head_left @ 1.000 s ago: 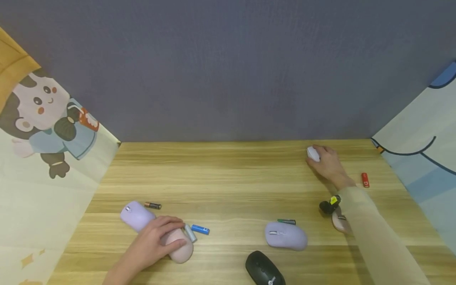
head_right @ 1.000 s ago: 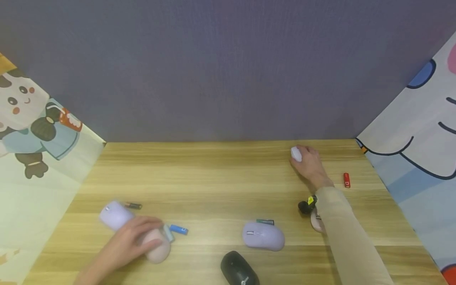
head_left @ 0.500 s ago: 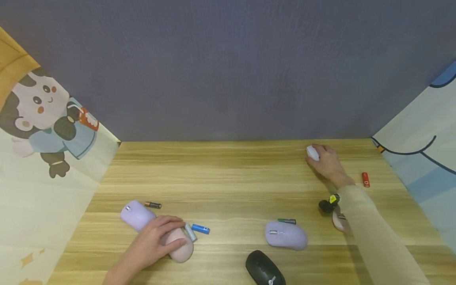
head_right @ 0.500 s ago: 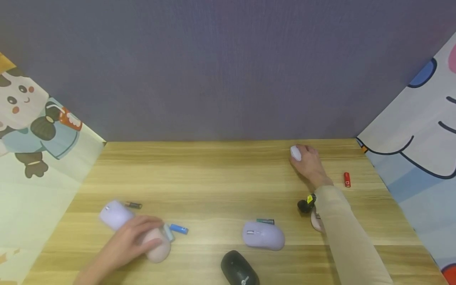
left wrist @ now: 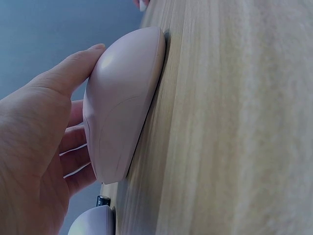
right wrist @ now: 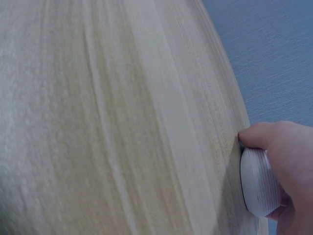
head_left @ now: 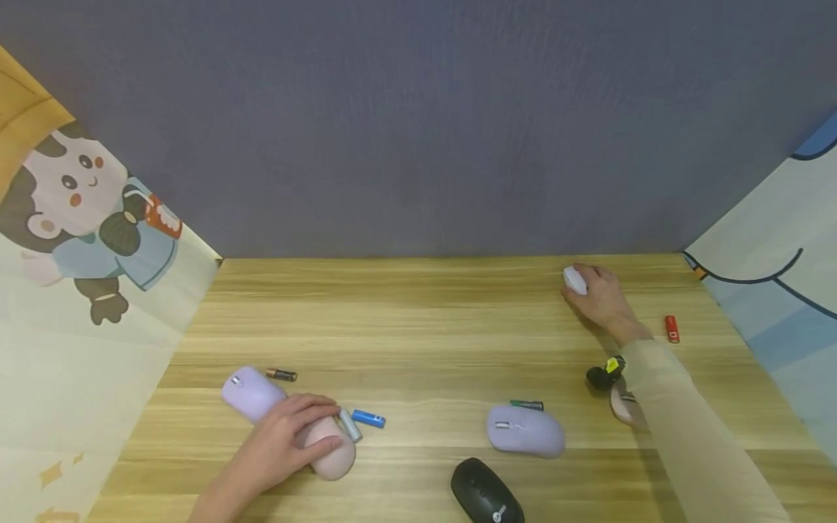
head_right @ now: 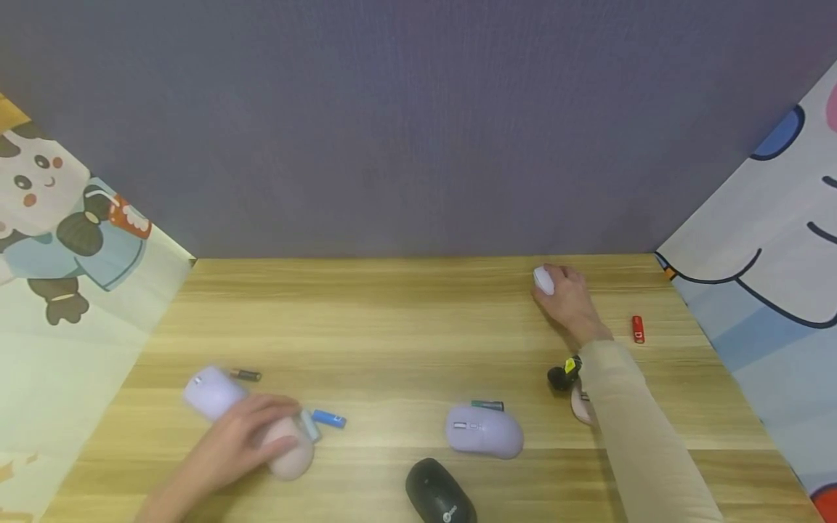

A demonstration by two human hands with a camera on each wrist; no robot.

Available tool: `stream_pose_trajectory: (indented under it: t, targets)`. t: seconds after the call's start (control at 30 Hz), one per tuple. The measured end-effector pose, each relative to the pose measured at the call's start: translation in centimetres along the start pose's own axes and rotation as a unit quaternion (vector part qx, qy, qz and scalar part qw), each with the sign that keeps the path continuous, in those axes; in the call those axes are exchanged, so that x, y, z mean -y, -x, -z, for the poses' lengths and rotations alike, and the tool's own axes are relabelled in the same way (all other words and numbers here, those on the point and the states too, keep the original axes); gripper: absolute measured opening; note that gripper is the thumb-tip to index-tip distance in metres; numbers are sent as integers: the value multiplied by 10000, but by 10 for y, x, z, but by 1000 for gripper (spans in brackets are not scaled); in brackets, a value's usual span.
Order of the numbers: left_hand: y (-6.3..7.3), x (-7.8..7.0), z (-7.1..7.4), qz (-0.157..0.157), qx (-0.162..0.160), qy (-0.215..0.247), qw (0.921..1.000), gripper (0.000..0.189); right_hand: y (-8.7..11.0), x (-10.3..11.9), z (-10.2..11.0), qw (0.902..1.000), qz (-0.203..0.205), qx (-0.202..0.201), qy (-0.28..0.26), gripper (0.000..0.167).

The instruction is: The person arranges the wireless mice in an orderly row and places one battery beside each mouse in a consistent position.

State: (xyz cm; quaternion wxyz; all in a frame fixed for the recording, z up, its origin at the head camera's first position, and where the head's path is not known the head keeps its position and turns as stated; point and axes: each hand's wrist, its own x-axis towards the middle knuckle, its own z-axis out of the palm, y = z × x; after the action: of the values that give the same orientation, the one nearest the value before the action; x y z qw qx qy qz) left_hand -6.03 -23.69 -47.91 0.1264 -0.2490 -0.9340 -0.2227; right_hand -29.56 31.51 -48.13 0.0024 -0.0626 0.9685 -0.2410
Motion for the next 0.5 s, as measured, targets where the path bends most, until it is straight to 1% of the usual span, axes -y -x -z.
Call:
stream_pose_trajectory:
  t: [0.5]
  targets:
    - [0,0,1,-31,38,-121,9999,38,4,3,1,10000,-9,35,-40,69]
